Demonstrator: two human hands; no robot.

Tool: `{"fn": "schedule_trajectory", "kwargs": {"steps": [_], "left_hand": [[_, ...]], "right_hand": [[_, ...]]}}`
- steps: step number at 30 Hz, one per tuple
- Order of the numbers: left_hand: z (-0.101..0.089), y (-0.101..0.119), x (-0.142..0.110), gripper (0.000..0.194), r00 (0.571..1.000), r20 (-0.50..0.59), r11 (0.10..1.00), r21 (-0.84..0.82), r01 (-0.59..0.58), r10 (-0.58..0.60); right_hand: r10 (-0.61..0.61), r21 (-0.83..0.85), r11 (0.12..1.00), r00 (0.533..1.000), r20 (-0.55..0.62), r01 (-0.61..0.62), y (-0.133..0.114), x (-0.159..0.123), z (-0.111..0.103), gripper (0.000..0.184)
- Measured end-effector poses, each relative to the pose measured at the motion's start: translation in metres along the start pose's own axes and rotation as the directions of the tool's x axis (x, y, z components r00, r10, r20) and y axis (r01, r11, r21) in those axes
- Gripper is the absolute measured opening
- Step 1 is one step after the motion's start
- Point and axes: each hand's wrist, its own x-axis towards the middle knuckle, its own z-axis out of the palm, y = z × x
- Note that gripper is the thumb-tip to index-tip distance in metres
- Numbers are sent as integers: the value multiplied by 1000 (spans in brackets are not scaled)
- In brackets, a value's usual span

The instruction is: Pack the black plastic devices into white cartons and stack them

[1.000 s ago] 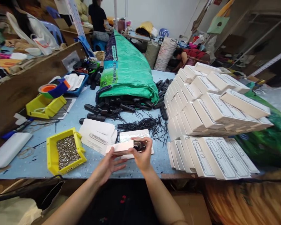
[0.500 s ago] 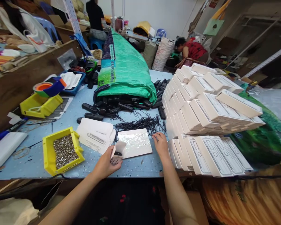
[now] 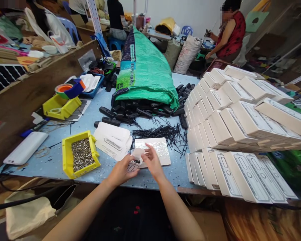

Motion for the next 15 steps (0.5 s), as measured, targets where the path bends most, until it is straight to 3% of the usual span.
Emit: {"fn": "schedule_trajectory", "kwargs": {"steps": [3,5,8,11,13,15], "left_hand": [[3,6,3,81,998,40,999,-26,44,-43],[4,10,4,95,994,85,997,-13,74,-72],[3,7,5,99,989,84,991,62,119,-124],[2,0,10,103,987,84,991,13,133,-134],[5,2,12,105,986,54,985,-71,160,-156],[12,10,9,97,982,17,970,-150,189,-189]], "right_hand": [[-34,95,995,984,175,18,7,1,9,42],[-33,90,996,983,182,16,4,0,13,39],[-25,98,995,994,105,15,-3,-2,13,36],[-193,13,981,969,155,194,-5,-7,9,36],[-190,-111,970,959,209,217,-3,-15,9,55],[-84,-252,959,978,192,132,-1,-26,10,98]]}}
